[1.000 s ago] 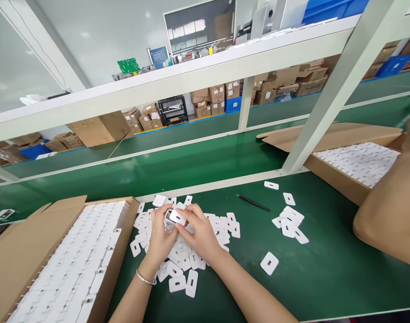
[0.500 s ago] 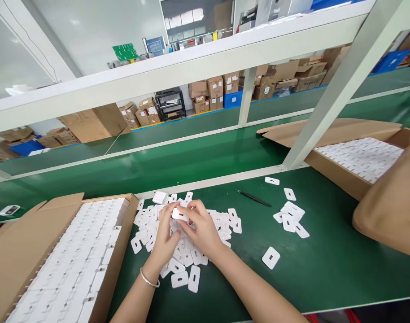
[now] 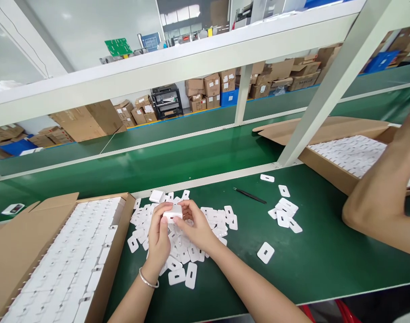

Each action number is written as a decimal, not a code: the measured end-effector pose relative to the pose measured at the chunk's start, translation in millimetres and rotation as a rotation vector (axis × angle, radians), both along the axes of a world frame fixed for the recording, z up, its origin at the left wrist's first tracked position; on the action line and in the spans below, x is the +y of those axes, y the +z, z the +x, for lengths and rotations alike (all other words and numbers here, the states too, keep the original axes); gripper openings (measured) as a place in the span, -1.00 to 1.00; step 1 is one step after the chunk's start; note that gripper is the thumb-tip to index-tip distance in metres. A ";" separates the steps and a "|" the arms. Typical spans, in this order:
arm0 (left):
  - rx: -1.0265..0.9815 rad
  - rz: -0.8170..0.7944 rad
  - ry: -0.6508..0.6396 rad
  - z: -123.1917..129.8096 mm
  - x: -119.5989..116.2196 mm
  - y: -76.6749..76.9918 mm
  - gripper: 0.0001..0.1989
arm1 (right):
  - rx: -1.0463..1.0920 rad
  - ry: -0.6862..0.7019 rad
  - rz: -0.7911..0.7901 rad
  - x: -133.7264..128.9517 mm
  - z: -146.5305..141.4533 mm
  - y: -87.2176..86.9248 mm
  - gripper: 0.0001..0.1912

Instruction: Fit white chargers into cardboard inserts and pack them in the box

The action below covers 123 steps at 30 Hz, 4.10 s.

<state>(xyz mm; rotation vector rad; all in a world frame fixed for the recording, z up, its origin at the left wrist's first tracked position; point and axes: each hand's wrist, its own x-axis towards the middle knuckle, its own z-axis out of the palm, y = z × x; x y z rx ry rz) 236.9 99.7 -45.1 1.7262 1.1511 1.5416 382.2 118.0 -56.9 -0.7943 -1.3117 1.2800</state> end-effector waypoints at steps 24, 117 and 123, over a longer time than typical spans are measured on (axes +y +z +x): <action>0.004 0.065 -0.020 -5.8 -2.0 4.1 -0.79 | 0.138 0.049 0.067 3.6 0.1 7.0 -0.57; 1.196 -0.553 0.856 -125.4 63.4 16.4 -0.55 | -1.185 -0.189 0.242 38.5 28.2 -22.7 -0.40; 1.282 -0.626 0.794 -131.9 105.9 35.3 -0.53 | -1.268 -0.207 0.198 38.2 20.3 -20.2 -0.38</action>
